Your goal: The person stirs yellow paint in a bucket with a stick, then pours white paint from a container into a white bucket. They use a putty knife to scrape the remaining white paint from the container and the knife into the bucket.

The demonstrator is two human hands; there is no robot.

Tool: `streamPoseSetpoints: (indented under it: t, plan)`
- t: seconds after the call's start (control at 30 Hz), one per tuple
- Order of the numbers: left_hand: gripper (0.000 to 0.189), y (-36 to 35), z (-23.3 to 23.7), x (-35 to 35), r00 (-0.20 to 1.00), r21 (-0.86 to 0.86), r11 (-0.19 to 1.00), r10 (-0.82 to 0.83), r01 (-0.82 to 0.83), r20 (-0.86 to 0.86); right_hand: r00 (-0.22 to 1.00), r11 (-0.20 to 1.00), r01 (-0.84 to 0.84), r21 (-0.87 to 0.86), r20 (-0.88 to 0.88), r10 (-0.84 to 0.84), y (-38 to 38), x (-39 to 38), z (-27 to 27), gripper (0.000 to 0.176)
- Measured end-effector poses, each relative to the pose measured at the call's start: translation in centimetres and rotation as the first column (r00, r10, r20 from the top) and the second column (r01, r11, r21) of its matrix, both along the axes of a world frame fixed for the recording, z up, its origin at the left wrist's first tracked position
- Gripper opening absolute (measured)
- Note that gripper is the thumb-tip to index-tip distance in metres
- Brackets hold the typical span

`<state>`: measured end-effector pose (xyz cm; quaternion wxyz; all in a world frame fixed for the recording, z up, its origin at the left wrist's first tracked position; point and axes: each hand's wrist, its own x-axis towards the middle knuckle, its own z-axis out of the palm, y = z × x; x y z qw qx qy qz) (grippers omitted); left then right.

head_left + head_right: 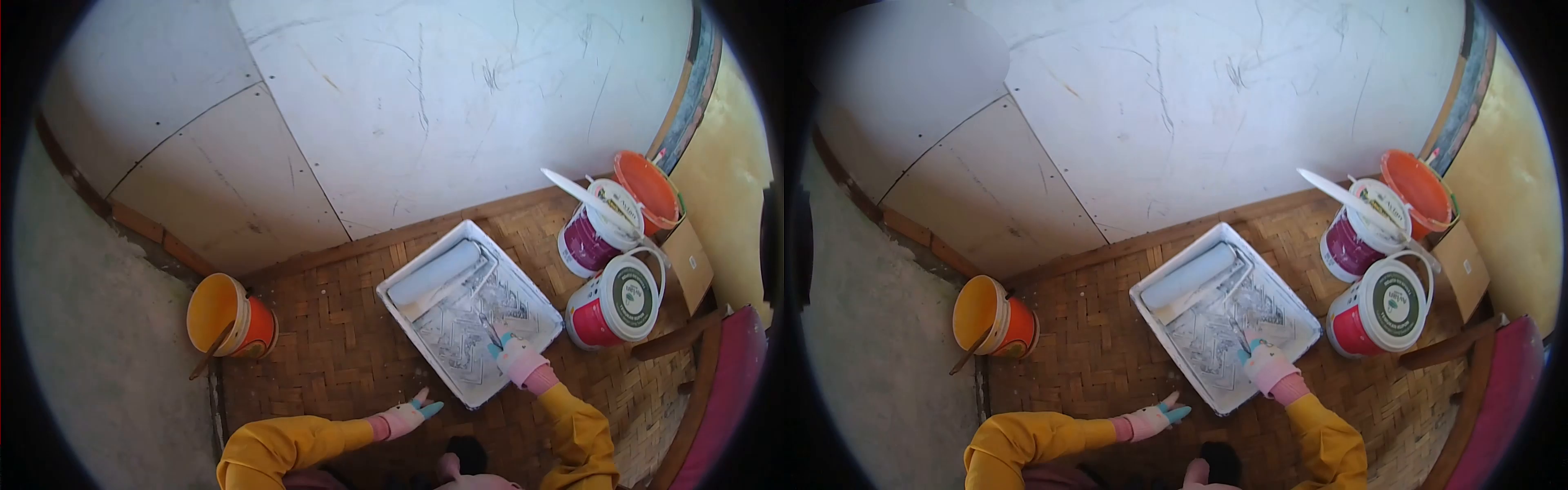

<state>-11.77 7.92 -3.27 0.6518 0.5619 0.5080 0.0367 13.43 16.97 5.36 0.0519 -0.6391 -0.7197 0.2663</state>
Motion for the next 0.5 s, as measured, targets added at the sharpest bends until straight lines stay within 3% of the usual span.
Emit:
streamPoseSetpoints:
  t: [0.13,0.2,0.23,0.3,0.33,0.5]
  plan:
    - [0.072,2.9,4.5,1.4,0.999,-0.122,0.991,0.054,-0.054,-0.002,0.999,0.999,0.011,-0.031,-0.035,-0.012,0.2,-0.7,1.2,0.046]
    - [0.063,3.7,5.2,1.8,0.986,-0.125,0.980,0.162,-0.156,0.039,0.999,0.997,0.029,-0.072,-0.024,-0.031,-0.6,-1.0,0.5,0.048]
    - [0.063,3.9,4.6,1.8,0.983,-0.136,0.975,0.179,-0.173,0.031,0.998,1.000,0.027,-0.010,-0.055,-0.028,-1.0,-0.8,-0.1,0.049]
    - [0.051,4.8,2.7,1.8,0.964,-0.002,0.970,0.243,-0.244,0.113,0.996,0.998,0.025,0.050,-0.092,-0.021,-1.2,-1.0,-0.2,0.049]
    - [0.040,5.1,3.1,2.1,0.960,0.023,0.960,0.276,-0.277,0.048,0.995,0.999,0.038,0.023,-0.092,-0.036,-1.6,-1.0,0.5,0.049]
    - [0.027,5.4,4.5,2.7,0.917,0.049,0.918,0.397,-0.394,-0.045,0.993,0.997,0.055,0.061,-0.108,-0.048,-4.4,-0.6,2.0,0.048]
